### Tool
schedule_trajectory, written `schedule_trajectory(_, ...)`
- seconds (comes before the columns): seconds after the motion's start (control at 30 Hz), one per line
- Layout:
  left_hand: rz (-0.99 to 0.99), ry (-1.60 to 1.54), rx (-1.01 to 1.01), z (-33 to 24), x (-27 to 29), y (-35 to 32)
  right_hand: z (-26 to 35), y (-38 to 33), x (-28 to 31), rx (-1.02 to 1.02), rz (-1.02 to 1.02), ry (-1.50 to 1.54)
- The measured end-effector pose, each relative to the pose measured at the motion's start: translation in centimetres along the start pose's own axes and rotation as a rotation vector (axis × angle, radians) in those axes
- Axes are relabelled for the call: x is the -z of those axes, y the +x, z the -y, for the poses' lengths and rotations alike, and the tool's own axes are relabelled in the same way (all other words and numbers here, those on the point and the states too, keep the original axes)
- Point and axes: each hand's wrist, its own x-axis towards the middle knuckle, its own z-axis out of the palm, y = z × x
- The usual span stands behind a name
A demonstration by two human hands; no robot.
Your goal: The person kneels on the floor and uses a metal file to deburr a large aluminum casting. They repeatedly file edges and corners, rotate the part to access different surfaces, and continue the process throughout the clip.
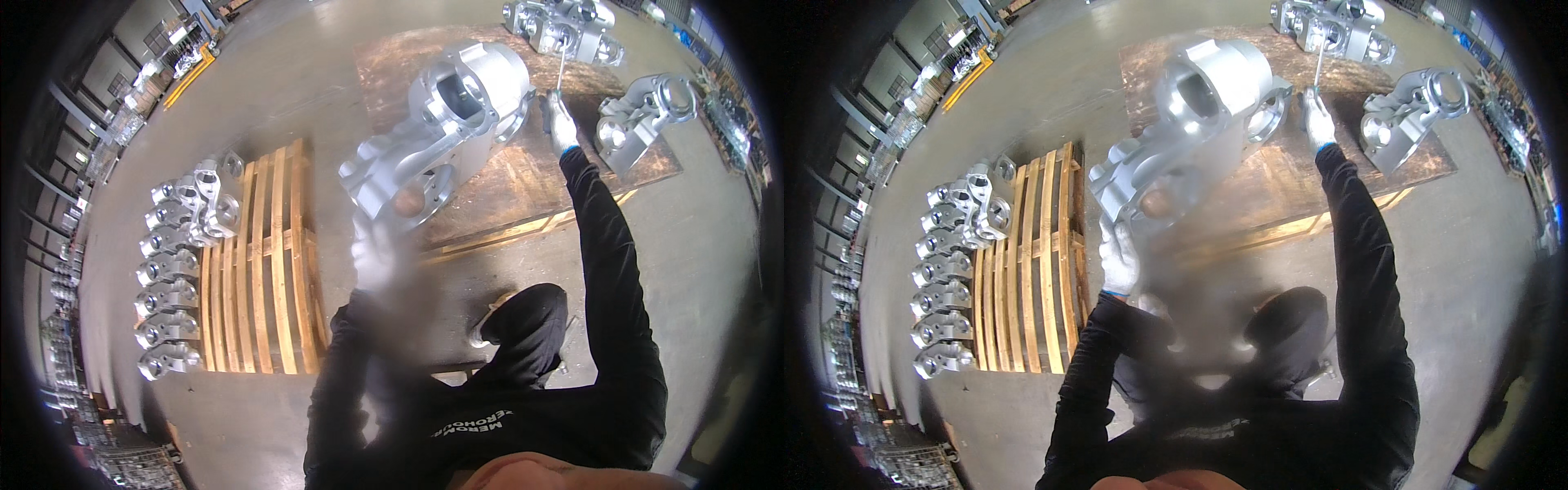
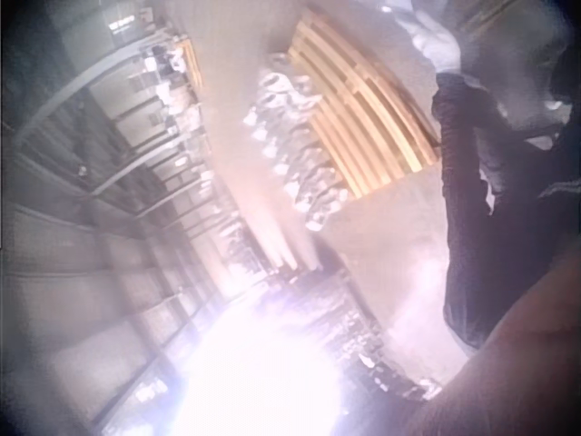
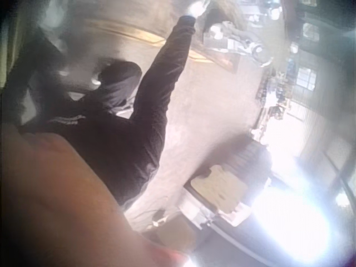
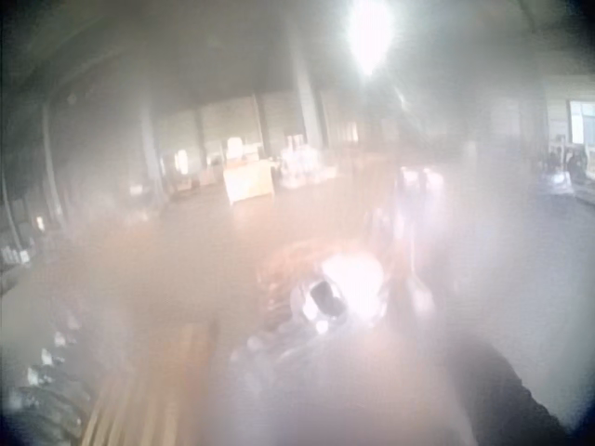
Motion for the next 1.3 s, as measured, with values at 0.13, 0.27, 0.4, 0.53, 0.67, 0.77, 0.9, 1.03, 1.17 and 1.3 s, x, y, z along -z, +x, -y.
schedule_trajectory(0.13,-0.025,0.303,-0.038,-1.1,-1.2,0.1,-0.6,1.5,-1.3,-0.107,0.212,-0.101)
schedule_trajectory(0.27,-0.071,0.428,-0.041,5.5,-2.0,1.2,0.2,0.3,0.0,-0.154,0.248,-0.065)
schedule_trajectory(0.4,-0.408,0.196,-0.371,12.8,-2.0,4.6,2.1,-3.7,2.7,-0.168,0.346,-0.011)
schedule_trajectory(0.53,-0.237,-0.031,0.192,12.3,-1.8,4.5,2.6,-10.0,1.8,-0.002,0.52,-0.009)
schedule_trajectory(0.67,-0.167,-0.057,-0.009,8.4,-0.5,2.5,2.7,-10.8,0.2,0.24,0.192,-0.074)
schedule_trajectory(0.77,-0.045,-0.167,-0.095,8.2,0.0,2.8,1.6,-8.5,1.4,0.233,0.03,-0.335)
schedule_trajectory(0.9,-0.133,-0.13,-0.144,11.3,0.0,4.2,-1.0,-4.5,3.3,0.181,-0.091,-0.434)
schedule_trajectory(1.03,-0.149,-0.096,-0.066,12.9,0.3,4.3,-2.6,0.6,1.7,0.056,-0.019,-0.074)
schedule_trajectory(1.17,-0.161,-0.103,-0.041,12.3,0.7,4.9,-2.4,2.0,0.3,-0.27,0.328,0.329)
schedule_trajectory(1.3,-0.161,-0.155,-0.045,13.2,1.1,6.4,-1.5,-2.2,0.7,-0.248,0.293,0.455)
